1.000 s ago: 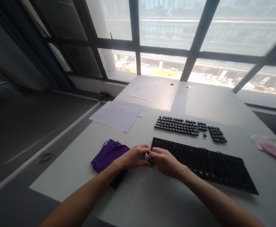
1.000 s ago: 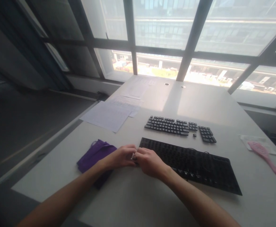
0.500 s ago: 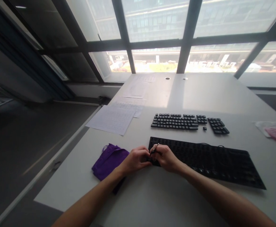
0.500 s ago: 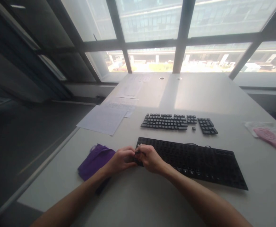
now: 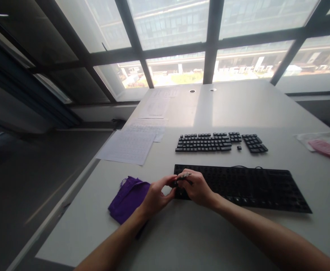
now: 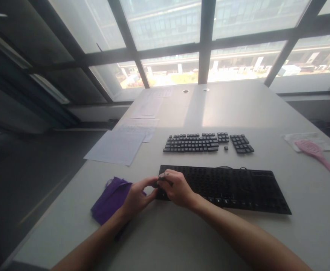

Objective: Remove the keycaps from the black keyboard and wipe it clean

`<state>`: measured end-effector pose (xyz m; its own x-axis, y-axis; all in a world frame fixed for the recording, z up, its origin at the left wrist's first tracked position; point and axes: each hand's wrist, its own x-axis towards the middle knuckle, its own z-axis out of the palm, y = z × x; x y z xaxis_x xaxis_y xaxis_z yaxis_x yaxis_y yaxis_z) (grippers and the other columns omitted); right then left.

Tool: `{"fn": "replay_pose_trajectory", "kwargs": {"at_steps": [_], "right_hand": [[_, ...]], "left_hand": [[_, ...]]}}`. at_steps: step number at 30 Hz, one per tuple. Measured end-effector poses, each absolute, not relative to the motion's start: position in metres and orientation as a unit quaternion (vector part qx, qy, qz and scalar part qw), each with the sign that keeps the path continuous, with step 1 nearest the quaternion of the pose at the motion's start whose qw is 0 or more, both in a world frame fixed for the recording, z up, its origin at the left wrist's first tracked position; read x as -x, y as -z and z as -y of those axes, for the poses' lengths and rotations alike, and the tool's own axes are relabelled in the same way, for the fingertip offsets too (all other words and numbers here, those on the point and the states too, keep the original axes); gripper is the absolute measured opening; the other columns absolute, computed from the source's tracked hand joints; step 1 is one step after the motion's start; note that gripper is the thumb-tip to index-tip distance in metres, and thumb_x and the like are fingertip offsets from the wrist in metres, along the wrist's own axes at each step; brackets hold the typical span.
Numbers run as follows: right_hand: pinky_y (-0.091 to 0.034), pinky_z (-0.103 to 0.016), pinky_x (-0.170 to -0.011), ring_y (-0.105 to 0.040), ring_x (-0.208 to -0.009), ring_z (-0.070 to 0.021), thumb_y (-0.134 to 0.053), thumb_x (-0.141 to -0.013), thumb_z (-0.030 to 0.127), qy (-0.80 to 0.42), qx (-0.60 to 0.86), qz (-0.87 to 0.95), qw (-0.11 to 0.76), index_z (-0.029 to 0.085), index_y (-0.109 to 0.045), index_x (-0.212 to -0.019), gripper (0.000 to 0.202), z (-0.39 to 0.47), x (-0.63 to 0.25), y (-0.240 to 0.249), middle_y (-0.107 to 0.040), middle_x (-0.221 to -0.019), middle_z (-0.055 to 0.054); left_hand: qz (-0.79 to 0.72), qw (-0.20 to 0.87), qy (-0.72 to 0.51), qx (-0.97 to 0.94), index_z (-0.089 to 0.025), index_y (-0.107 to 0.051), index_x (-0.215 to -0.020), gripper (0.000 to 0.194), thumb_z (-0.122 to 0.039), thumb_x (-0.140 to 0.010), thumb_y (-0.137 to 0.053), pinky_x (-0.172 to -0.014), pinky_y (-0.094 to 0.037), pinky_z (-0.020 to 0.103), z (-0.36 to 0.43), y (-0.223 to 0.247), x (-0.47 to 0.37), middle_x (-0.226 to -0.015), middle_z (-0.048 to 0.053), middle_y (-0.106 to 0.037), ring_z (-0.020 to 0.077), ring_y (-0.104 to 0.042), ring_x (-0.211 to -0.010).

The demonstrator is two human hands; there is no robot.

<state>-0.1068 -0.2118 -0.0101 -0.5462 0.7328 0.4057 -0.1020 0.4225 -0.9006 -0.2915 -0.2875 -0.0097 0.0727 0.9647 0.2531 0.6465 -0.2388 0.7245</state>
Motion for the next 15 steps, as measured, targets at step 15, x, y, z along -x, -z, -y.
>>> {"fn": "replay_pose_trajectory", "kwargs": {"at_steps": [15], "right_hand": [[-0.05, -0.026, -0.057, -0.06, -0.059, -0.0151, -0.061, -0.091, 0.029, -0.636, 0.284, 0.591, 0.407, 0.018, -0.061, -0.081, 0.015, 0.209, 0.112, 0.02, -0.064, -0.067, 0.0]], "left_hand": [[-0.456, 0.158, -0.345, -0.805, -0.022, -0.065, -0.12, 0.027, -0.014, -0.094, -0.059, -0.092, -0.056, 0.035, 0.281, 0.017, 0.301, -0.121, 0.011, -0.066, 0.0203, -0.065, -0.109]]}}
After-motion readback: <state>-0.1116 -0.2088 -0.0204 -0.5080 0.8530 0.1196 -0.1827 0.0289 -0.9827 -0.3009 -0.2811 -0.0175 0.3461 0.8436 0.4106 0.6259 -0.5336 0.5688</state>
